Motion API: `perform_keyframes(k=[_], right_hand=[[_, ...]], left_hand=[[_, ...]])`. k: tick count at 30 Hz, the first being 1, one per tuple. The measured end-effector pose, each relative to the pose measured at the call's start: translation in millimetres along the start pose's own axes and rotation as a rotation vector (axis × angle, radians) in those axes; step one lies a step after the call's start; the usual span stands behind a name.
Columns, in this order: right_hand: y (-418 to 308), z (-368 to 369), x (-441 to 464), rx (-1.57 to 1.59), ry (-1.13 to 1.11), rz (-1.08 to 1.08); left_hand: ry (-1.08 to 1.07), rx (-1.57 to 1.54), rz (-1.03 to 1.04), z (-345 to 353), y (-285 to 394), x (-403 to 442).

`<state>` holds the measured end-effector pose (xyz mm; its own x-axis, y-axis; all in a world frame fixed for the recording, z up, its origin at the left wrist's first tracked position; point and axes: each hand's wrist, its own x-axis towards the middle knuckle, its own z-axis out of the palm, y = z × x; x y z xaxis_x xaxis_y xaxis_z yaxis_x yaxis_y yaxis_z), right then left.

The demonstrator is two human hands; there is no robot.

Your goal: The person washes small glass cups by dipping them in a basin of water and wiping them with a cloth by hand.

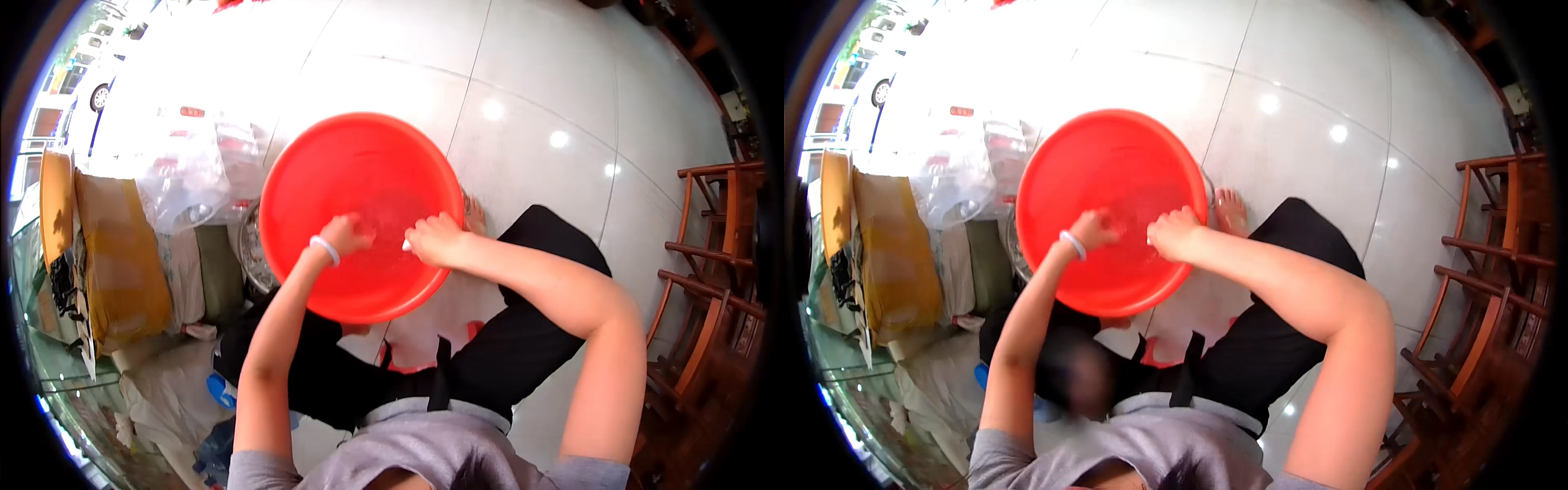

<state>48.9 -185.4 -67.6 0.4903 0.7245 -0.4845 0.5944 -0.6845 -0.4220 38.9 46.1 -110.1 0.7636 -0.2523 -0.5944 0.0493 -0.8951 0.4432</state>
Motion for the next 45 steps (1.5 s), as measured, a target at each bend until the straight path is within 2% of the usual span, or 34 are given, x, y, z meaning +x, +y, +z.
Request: perform_keyframes(k=[2, 4, 5, 6, 7, 8, 9, 10, 12, 13, 14, 16, 17, 18, 21, 22, 23, 26, 28, 29, 30, 31, 32, 33, 35, 37, 39, 40, 41, 43, 44, 45], right_hand=[[1.3, 12.3, 0.8, 0.020, 0.229, -0.059], [3.6, 23.5, 1.6, 0.013, 0.262, -0.087], [5.5, 25.6, 1.4, 0.001, 0.296, -0.105], [7.0, 27.4, 0.7, -0.088, 0.283, -0.133], [4.6, 30.5, 2.3, -0.106, 0.284, -0.132], [3.0, 34.9, 4.1, -0.130, 0.272, -0.126], [8.1, 35.0, 8.7, -0.147, 0.277, -0.105], [7.6, 27.7, 5.7, -0.113, 0.269, -0.153], [5.7, 31.6, 2.0, -0.074, 0.321, -0.144], [7.1, 30.8, 3.2, -0.083, 0.399, -0.144], [5.6, 33.2, 4.0, -0.107, 0.367, -0.116], [5.6, 35.7, 6.1, -0.131, 0.364, -0.109], [4.5, 33.9, 6.1, -0.154, 0.362, -0.104], [2.1, 32.4, 5.8, -0.157, 0.368, -0.101], [0.9, 25.1, 5.9, -0.182, 0.192, -0.051], [6.1, 25.4, 8.3, -0.167, 0.266, -0.077], [4.2, 29.0, 6.2, -0.139, 0.325, -0.113], [4.1, 32.0, 7.1, -0.116, 0.316, -0.113], [2.5, 29.5, 7.1, -0.117, 0.295, -0.106], [2.2, 27.2, 6.8, -0.123, 0.271, -0.095], [0.2, 25.3, 6.3, -0.130, 0.276, -0.093], [-2.8, 23.0, 5.4, -0.137, 0.263, -0.098], [0.9, 20.4, 4.1, -0.154, 0.247, -0.097], [2.3, 20.2, 5.1, -0.148, 0.224, -0.112], [5.1, 27.9, 3.9, -0.119, 0.357, -0.137], [6.0, 30.1, 9.1, -0.115, 0.315, -0.132], [4.0, 29.3, 6.8, -0.112, 0.316, -0.105], [3.3, 26.3, 6.0, -0.099, 0.263, -0.087], [0.1, 25.3, 8.2, -0.104, 0.271, -0.091], [2.5, 25.3, 8.0, -0.094, 0.243, -0.066], [2.8, 27.1, 9.0, -0.118, 0.250, -0.053], [8.3, 20.5, 8.2, -0.112, 0.256, -0.032]], left_hand=[[0.079, -0.080, 0.010, -27.0, 20.9, -0.7], [0.080, -0.967, -0.127, -36.9, 24.3, 3.0], [0.024, -1.021, -0.137, -21.8, 11.7, 13.4], [-0.028, -0.471, -0.114, 4.9, -15.3, 24.7], [-0.059, 0.333, -0.105, 41.1, -34.1, 41.5], [-0.069, 0.414, -0.095, 64.5, -53.8, 44.7], [-0.017, 0.354, -0.054, 76.1, -63.8, 45.5], [0.071, 0.042, -0.091, 56.5, -49.5, 30.1], [-0.033, -0.005, -0.108, 10.0, -2.0, 11.5], [-0.082, -0.054, -0.114, -6.2, 11.1, 11.1], [-0.072, -0.048, -0.110, -15.9, 10.8, 13.3], [-0.159, -0.848, -0.134, -25.5, 8.0, 11.1], [-0.158, -0.845, -0.128, -21.7, 4.7, 10.3], [-0.147, -0.673, -0.132, -8.6, -4.5, 7.8], [-0.088, -0.183, -0.116, 44.2, -25.3, 23.1], [-0.083, -0.002, -0.111, 48.2, -29.1, 30.9], [-0.108, 0.004, -0.113, 34.9, -14.8, 26.3], [-0.158, -0.118, -0.083, 2.3, -0.1, 21.5], [-0.304, -1.115, -0.083, -2.6, -13.4, 22.4], [-0.272, -1.101, -0.117, 9.2, -19.9, 28.3], [-0.189, -0.549, -0.117, 24.4, -32.1, 31.1], [-0.179, 0.380, -0.090, 38.6, -24.1, 33.0], [-0.217, 0.607, -0.105, 43.3, -26.2, 32.3], [-0.212, 0.613, -0.088, 38.7, -29.2, 47.1], [-0.054, -0.525, -0.035, 32.7, -26.2, 29.4], [-0.049, -0.529, -0.091, 3.8, -14.1, 26.5], [-0.070, -1.160, 0.003, -10.0, -8.8, 21.8], [-0.134, -1.449, -0.130, -7.0, -4.4, 14.5], [-0.124, -1.445, -0.125, 8.3, -20.4, 10.7], [0.132, -0.594, -0.060, 76.9, -73.2, 34.7], [0.250, -0.159, -0.019, 88.7, -79.5, 55.1], [0.239, -0.151, -0.001, 75.4, -71.2, 68.0]])
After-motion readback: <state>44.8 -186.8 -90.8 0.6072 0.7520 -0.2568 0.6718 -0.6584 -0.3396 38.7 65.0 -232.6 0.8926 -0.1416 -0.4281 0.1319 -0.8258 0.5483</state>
